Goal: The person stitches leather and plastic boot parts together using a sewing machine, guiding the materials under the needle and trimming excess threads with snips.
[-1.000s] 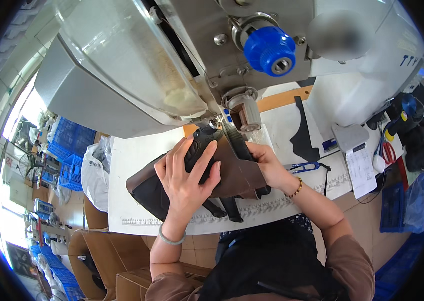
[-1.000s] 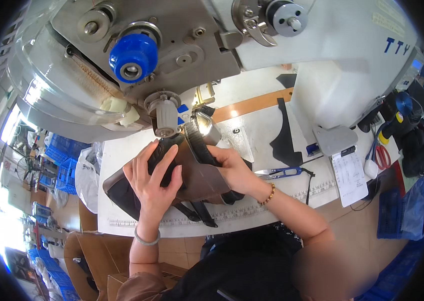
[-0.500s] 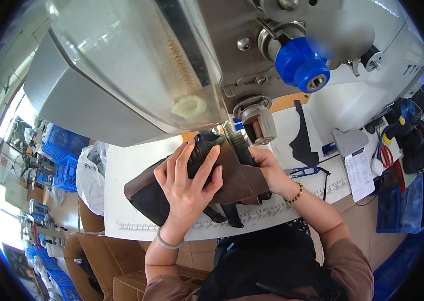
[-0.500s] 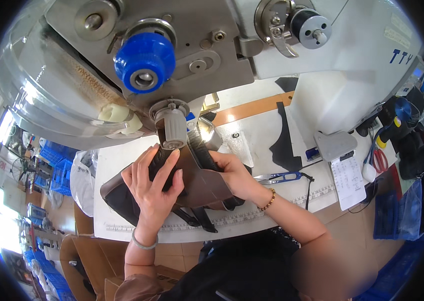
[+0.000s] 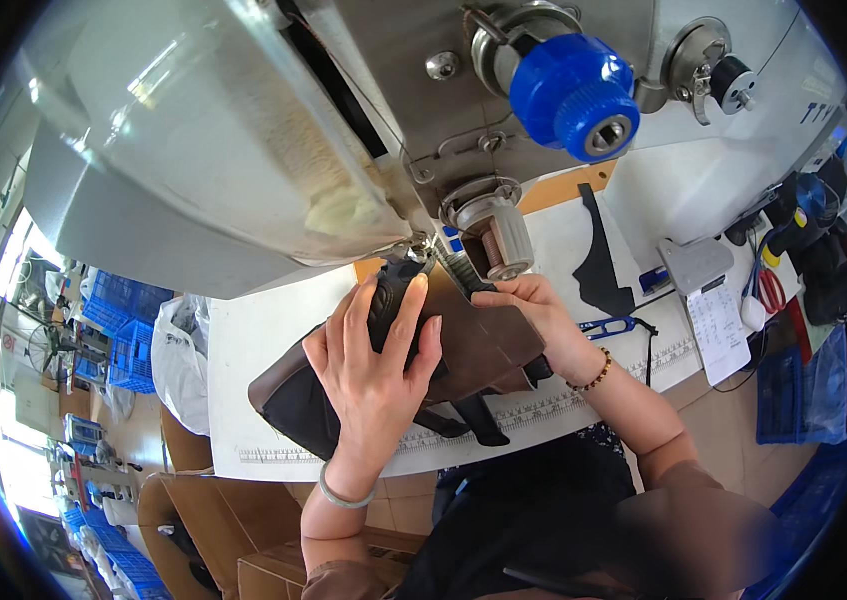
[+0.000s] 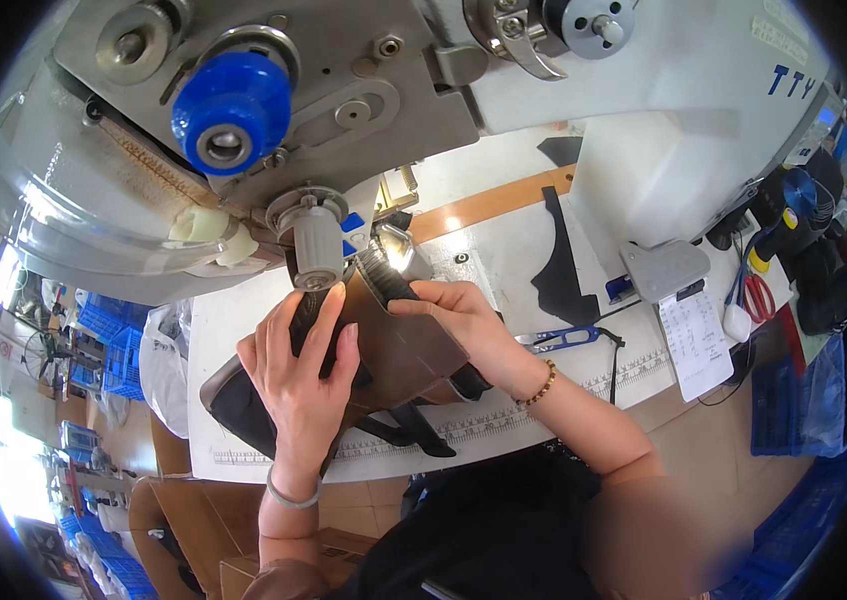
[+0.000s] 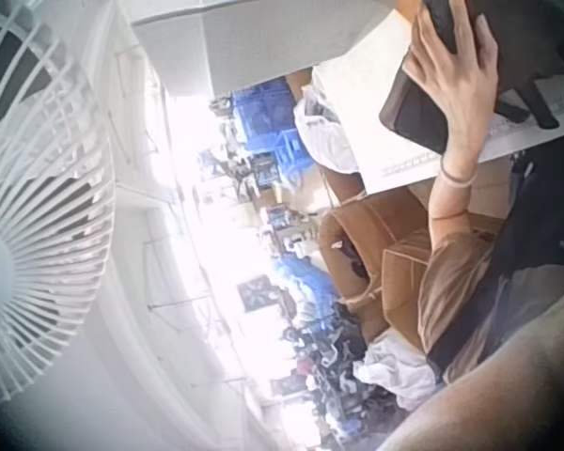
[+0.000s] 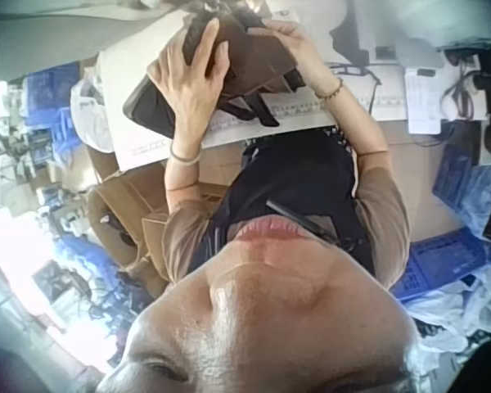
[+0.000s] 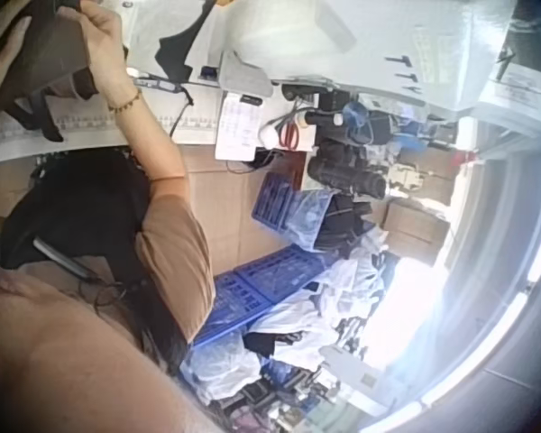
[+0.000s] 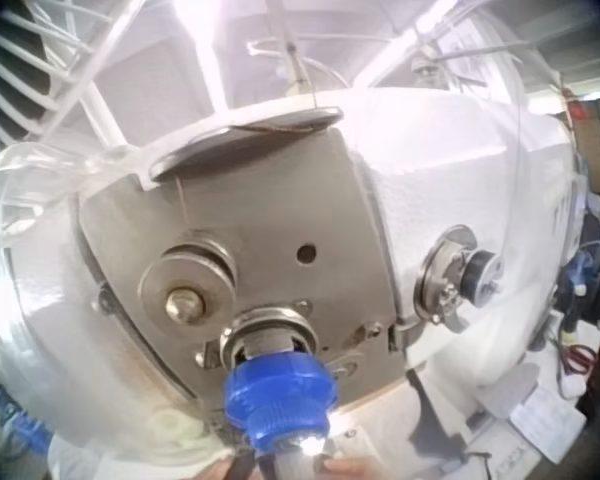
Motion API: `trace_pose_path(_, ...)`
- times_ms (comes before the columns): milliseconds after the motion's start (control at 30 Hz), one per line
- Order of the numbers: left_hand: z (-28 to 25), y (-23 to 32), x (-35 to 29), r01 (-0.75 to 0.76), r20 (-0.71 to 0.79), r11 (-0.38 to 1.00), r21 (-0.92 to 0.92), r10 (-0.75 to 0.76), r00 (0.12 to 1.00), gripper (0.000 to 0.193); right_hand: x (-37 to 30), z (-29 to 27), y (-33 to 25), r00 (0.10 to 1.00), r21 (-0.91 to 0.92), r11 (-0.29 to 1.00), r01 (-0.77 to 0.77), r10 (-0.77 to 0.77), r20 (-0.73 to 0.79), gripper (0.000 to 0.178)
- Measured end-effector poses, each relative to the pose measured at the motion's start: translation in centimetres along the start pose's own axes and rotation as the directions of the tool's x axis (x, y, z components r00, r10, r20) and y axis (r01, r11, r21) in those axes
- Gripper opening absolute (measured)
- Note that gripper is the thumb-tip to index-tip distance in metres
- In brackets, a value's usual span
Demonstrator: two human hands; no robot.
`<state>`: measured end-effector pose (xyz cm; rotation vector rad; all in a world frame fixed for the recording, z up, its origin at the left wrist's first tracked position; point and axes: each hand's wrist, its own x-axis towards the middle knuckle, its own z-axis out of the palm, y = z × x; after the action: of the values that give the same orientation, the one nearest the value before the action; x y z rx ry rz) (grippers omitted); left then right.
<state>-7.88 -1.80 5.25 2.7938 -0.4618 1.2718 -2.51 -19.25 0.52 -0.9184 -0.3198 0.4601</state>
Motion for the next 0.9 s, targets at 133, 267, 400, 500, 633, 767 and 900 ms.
trace_pose_path(133,0.1,-0.3,0.0,0.01,-0.025,1.0,0.005,-0.01,1.0,0.038,-0.2,0.8,-0.3,0.999,0.016,1.0,-0.012,0.013,-0.035,0.017)
trace_pose_path(267,0.1,-0.8,0.3,-0.007,-0.042,0.999,-0.047,0.005,0.999,0.037,-0.2,0.6,0.5,0.997,0.014,1.0,0.02,-0.019,-0.068,0.019)
trace_pose_path(400,0.7,-2.2,0.3,-0.065,-0.082,0.993,-0.103,0.056,0.995,0.037,-0.6,1.3,0.8,0.998,-0.016,0.999,0.04,-0.041,-0.053,0.02)
trace_pose_path(500,1.0,-2.4,0.4,-0.066,-0.102,0.988,-0.143,0.051,0.993,0.036,-1.0,1.2,0.9,0.998,-0.094,0.994,0.047,-0.052,-0.045,0.019)
trace_pose_path(633,1.3,-2.0,0.4,-0.043,-0.119,0.988,-0.145,0.025,0.993,0.037,-1.0,1.2,0.7,0.994,-0.095,0.991,0.092,-0.097,-0.046,0.019)
trace_pose_path(767,1.3,-2.2,0.4,-0.038,-0.126,0.99,-0.138,0.021,0.992,0.036,-0.7,1.3,0.7,0.996,-0.048,0.996,0.078,-0.08,-0.041,0.021)
trace_pose_path(900,1.5,-2.6,0.6,-0.049,-0.125,0.985,-0.166,0.028,0.992,0.036,-0.7,1.5,0.8,0.994,-0.03,0.994,0.105,-0.106,-0.04,0.022)
